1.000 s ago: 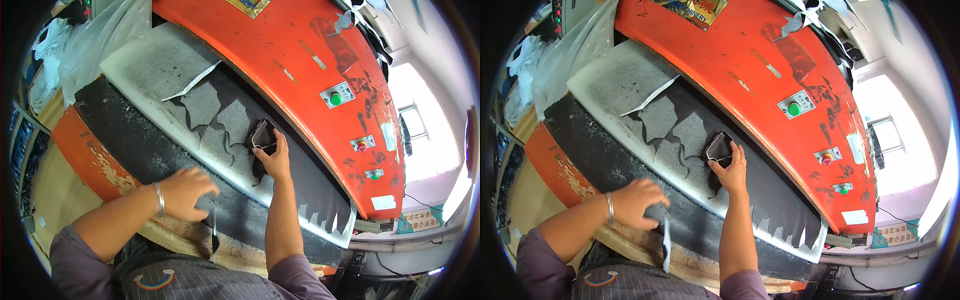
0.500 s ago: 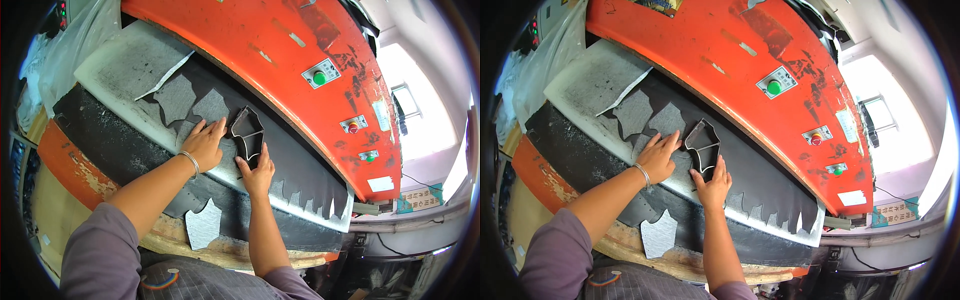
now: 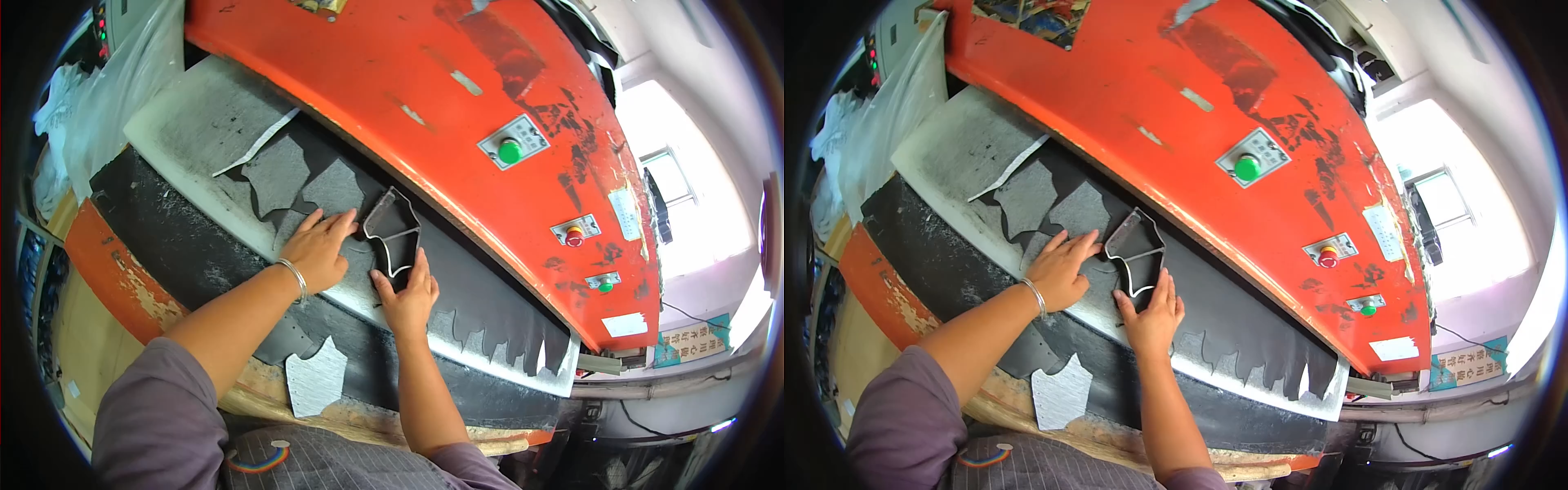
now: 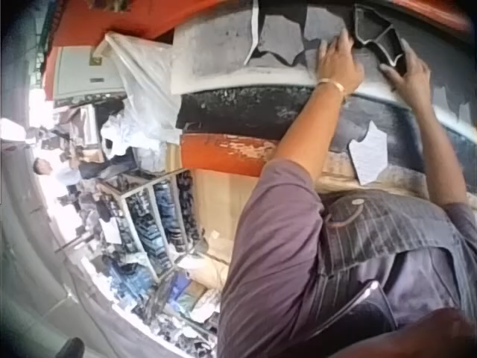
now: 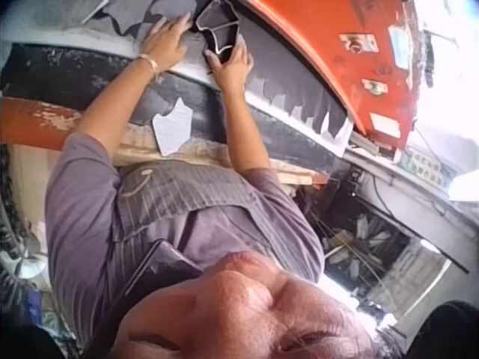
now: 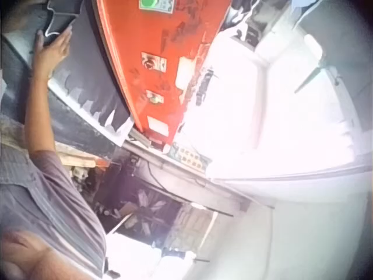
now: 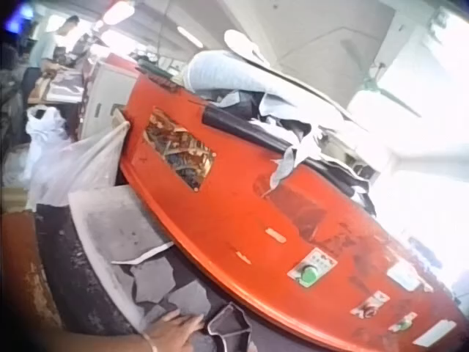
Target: Cutting out shoe component shapes from a sheet of leather using a metal die and a hydraulic press machine.
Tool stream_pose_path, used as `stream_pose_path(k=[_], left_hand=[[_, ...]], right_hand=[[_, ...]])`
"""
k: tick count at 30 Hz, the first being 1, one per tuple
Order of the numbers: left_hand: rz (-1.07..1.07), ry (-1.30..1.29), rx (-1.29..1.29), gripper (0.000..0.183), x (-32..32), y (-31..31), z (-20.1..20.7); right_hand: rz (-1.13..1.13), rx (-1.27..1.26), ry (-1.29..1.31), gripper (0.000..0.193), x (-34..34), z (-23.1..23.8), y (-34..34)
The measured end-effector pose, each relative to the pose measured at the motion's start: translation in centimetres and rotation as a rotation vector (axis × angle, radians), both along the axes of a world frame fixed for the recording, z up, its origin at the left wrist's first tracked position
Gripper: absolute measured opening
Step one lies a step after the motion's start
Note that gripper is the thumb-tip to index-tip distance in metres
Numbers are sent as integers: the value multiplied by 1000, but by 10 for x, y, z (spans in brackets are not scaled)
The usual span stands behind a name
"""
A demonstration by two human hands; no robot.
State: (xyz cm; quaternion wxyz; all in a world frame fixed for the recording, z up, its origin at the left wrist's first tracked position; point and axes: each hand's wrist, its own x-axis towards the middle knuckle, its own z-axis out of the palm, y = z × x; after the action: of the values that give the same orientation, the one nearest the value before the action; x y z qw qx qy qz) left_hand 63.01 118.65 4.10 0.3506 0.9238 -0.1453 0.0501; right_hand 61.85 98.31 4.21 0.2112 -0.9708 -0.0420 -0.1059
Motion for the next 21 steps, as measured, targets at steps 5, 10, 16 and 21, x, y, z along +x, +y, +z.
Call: stream_pose_path(k=[5,10,16,21], left_hand=[[101,-73,-141,65,1,-8,-6],[148,-158,-490,37,46,-49,59],[-249,-20,-325,40,98,-123,176],[-178,148,-289,44,116,-137,202]], right_hand=[[107,244,8,91,-10,15,-29],[-146,563,-632,60,21,82,-172],[-697,397,-1104,66,72,191,-320],[-1018,248,-936,71,111,198,-361]])
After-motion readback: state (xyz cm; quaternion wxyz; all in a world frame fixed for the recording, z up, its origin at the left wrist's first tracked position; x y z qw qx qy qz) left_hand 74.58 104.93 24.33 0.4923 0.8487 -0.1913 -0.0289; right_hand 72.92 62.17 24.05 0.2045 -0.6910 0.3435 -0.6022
